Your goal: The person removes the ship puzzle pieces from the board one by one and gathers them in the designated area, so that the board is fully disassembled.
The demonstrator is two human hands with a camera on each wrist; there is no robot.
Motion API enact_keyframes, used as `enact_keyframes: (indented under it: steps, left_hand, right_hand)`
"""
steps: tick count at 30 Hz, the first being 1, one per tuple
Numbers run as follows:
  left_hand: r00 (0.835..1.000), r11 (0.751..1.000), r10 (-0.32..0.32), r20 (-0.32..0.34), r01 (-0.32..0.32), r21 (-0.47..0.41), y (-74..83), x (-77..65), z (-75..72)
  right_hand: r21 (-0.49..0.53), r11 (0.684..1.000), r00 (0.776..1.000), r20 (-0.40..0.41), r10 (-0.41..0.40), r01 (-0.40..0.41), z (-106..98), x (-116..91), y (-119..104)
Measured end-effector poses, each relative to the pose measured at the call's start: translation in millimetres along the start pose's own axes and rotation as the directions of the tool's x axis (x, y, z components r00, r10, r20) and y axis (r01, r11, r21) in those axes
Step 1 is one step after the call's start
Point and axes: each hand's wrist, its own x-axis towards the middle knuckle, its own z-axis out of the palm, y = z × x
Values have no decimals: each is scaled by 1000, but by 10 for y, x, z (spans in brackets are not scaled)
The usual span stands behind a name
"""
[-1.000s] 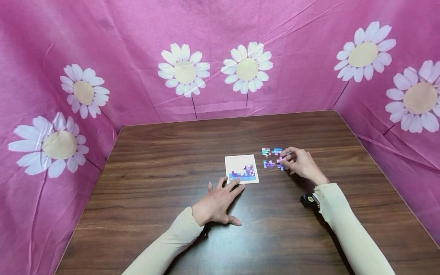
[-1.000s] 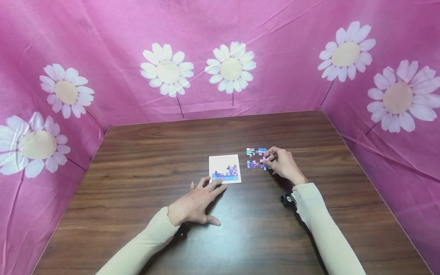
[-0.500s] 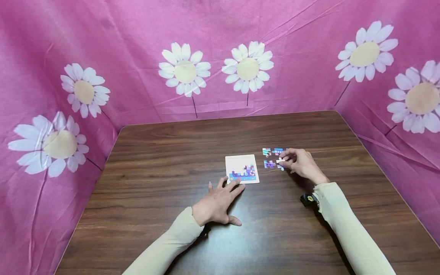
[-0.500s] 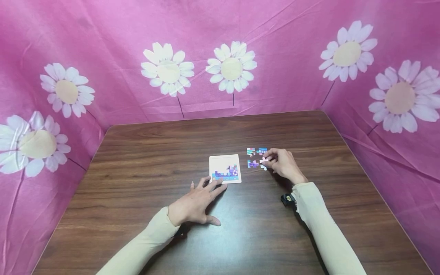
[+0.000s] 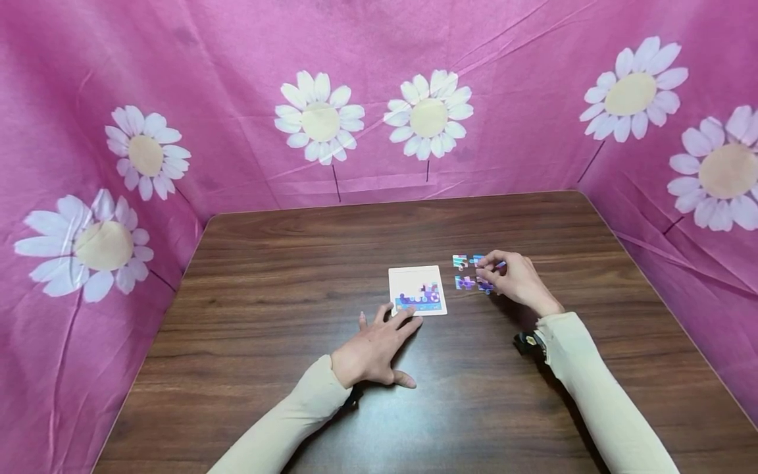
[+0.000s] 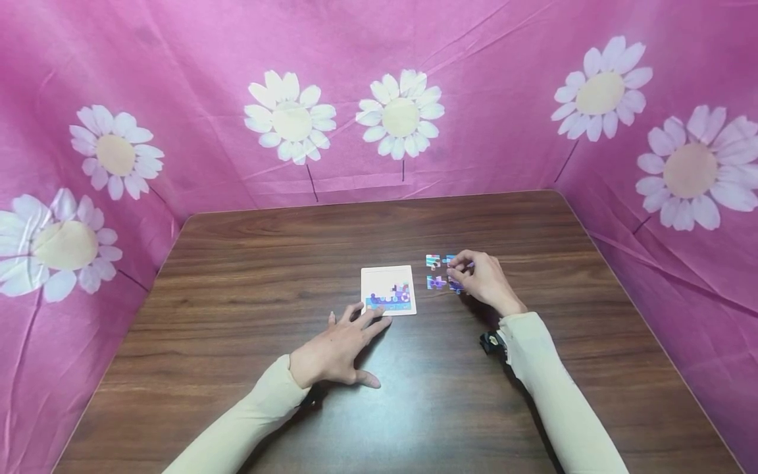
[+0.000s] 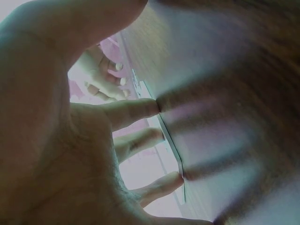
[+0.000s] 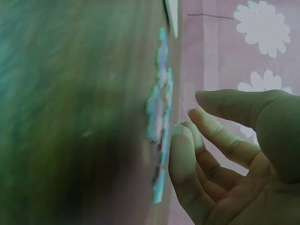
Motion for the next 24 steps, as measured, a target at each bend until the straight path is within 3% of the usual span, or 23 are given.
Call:
enact_keyframes:
  steps: [10, 24]
  left_hand:
    - [1000, 1000, 5, -3, -5, -1, 2, -7, 1]
    - [1000, 1000, 6, -15, -5, 14, -7, -3, 5]
  right_hand:
    - [-43, 996, 995, -51, -80, 78, 18, 97, -186]
    - [16, 995, 995, -16, -101, 101, 124, 177, -389]
